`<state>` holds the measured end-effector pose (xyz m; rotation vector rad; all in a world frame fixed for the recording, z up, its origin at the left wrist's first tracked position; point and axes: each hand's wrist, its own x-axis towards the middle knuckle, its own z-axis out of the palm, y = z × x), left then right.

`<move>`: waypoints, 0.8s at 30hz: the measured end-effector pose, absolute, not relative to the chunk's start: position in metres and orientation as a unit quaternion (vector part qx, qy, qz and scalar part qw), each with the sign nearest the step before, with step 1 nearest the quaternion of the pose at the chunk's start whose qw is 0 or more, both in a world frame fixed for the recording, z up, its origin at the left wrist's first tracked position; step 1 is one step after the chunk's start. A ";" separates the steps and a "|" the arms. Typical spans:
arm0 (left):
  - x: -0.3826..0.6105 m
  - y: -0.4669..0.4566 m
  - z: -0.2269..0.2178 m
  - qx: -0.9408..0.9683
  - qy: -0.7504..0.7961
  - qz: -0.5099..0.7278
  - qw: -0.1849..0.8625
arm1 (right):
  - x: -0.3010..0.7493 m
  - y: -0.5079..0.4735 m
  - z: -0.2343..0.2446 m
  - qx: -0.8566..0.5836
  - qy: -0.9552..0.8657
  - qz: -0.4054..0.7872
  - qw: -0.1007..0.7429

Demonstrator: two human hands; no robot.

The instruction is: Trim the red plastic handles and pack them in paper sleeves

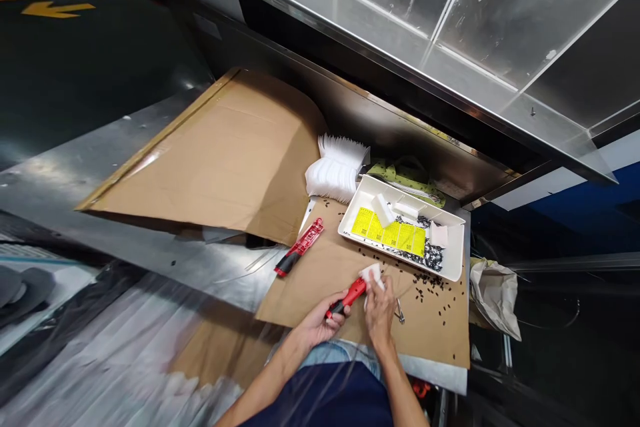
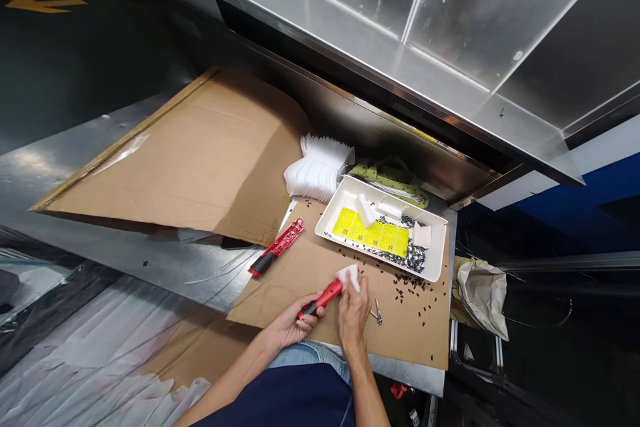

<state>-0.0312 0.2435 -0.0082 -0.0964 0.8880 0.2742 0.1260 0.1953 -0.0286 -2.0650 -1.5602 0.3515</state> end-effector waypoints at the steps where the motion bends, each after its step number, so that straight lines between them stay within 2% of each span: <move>1: -0.032 0.244 -0.009 -0.065 0.420 0.132 0.895 | 0.124 0.192 -0.029 -0.750 -0.587 0.140 0.269; 6: -0.032 0.244 -0.019 -0.120 0.388 0.129 0.905 | 0.132 0.193 -0.033 -0.748 -0.569 0.139 0.310; 12: -0.036 0.244 -0.028 -0.140 0.356 0.120 0.916 | 0.127 0.192 -0.031 -0.710 -0.615 0.155 0.306; 17: -0.039 0.242 -0.040 -0.134 0.337 0.122 0.924 | 0.133 0.196 -0.028 -0.734 -0.599 0.126 0.294; 20: -0.038 0.240 -0.046 -0.114 0.350 0.118 0.922 | 0.127 0.190 -0.023 -0.706 -0.640 0.146 0.266; 24: -0.035 0.236 -0.050 -0.068 0.358 0.126 0.923 | 0.129 0.193 -0.013 -0.716 -0.656 0.146 0.189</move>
